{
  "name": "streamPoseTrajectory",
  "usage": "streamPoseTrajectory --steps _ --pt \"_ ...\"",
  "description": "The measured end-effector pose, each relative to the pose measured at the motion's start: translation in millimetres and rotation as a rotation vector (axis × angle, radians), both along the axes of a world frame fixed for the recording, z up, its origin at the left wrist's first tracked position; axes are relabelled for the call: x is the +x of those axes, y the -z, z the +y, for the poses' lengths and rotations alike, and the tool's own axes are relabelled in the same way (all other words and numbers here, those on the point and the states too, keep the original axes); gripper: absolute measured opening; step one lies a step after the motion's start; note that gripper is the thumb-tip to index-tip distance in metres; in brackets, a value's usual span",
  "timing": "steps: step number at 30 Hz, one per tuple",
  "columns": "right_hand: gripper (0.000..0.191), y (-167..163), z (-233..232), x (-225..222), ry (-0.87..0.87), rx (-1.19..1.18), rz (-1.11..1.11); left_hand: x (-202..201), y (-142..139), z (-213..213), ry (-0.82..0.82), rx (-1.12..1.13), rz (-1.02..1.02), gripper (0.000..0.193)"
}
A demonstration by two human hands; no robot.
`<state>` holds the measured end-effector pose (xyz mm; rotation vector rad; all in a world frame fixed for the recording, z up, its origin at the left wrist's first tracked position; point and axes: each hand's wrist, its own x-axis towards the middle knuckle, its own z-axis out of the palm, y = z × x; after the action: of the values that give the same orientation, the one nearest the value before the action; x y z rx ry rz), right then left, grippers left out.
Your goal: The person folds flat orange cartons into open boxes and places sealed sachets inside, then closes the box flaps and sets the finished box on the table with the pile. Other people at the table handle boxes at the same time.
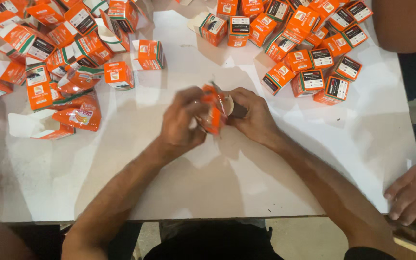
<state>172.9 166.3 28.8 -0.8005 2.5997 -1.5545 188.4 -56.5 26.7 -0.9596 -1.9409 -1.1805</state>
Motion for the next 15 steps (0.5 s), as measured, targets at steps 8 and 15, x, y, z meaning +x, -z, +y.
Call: streamPoseTrajectory --steps 8,15 --pt "0.044 6.5 1.9 -5.5 -0.009 0.037 0.125 -5.3 6.7 2.8 -0.195 -0.513 0.275 0.054" --pt "0.056 2.3 -0.4 -0.1 -0.026 0.031 0.121 -5.0 -0.9 -2.8 -0.066 -0.478 -0.007 0.056"
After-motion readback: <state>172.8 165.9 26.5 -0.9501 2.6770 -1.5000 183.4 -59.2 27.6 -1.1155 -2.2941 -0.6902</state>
